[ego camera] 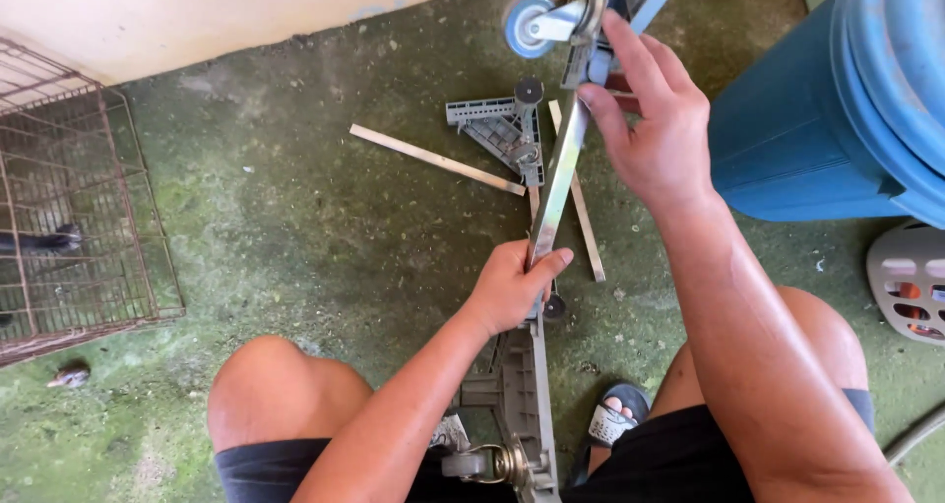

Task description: The recorder is assembling the frame for a washing machine base or similar household appliance.

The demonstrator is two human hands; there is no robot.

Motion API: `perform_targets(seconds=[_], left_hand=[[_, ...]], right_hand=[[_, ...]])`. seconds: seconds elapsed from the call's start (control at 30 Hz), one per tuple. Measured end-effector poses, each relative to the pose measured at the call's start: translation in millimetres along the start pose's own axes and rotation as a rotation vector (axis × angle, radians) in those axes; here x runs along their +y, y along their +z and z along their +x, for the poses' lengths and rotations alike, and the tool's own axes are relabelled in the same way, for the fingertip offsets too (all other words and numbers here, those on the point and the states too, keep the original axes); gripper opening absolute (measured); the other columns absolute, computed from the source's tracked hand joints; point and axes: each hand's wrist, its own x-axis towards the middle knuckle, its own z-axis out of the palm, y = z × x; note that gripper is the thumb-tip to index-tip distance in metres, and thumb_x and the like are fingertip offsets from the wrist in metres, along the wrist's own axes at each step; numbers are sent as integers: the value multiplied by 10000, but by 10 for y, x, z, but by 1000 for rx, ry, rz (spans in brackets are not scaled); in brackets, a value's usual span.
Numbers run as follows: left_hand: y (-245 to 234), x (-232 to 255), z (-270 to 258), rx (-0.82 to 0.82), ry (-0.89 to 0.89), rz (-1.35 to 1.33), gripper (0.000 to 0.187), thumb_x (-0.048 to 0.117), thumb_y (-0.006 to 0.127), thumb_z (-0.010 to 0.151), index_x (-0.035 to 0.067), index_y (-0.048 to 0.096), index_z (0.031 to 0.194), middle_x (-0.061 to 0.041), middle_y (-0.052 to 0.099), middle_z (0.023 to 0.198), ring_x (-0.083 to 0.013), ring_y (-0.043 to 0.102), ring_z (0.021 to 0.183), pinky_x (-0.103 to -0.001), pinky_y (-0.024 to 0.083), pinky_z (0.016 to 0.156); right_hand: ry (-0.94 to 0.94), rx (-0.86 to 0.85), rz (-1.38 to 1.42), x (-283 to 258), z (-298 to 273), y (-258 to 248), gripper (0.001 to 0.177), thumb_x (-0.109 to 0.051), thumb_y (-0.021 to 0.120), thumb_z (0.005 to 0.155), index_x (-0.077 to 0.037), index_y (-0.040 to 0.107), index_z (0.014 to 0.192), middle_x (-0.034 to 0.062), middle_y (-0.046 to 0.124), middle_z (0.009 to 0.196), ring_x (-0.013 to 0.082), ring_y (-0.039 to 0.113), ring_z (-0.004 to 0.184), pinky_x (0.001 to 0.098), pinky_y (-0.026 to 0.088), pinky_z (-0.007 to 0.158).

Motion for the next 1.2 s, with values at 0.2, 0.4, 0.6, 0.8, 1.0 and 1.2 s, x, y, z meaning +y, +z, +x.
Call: perform_targets(seconds=[0.2, 0.4, 0.6, 0.8, 1.0, 1.2], left_hand=[[117, 132, 3, 18, 26, 97, 400, 305, 699, 972, 60, 555, 692, 3, 568, 578, -85, 570, 516, -293, 476, 506], [211, 255, 69, 11, 55, 114, 394, 274, 686, 977, 54, 564, 675, -1, 562, 560, -89, 546, 510, -309, 460, 498], [250, 188, 105, -22, 24, 128, 390, 275, 678, 977, 65, 552, 675, 1, 560, 566, -88, 557, 515, -300, 469, 509], [215, -64, 273, -128, 38, -120, 432, 353, 678, 1002, 105, 542, 676, 6, 561, 543, -83, 539, 489, -280, 464, 494], [144, -331, 417, -211, 125, -83, 524, 485, 663, 1008, 96, 547, 677, -14, 568, 583, -102, 558, 524, -283, 487, 527], [118, -178, 461, -154, 63, -296, 756, 795, 308, 950, 97, 555, 793, -18, 542, 605, -130, 552, 537, -276, 482, 551]], right_hand=[[-78, 51, -194, 135, -69, -126, 408, -42, 746, 1104, -54, 576, 1475, 206, 677, 1301, 277, 763, 1077, 343, 650, 902], [-116, 184, -282, 263, -151, -62, 285, -50, 633, 1199, -43, 555, 1473, 208, 636, 1427, 320, 718, 1149, 365, 617, 928], [-87, 243, -229, 683, -146, -39, 161, -35, 583, 1207, -83, 646, 1347, 134, 748, 1208, 254, 799, 1034, 297, 683, 886], [-52, 143, -280, 252, 0, -157, 233, -105, 669, 1140, -13, 606, 1345, 187, 761, 1164, 269, 791, 1016, 364, 653, 829], [-48, 134, 34, 110, 62, -54, 615, -31, 674, 1081, 16, 222, 1495, 374, 572, 1381, 420, 686, 1211, 375, 638, 880], [384, 72, 447, 226, -9, 39, 517, -139, 684, 1093, -41, 336, 1463, 203, 715, 1294, 235, 798, 1075, 331, 652, 855]])
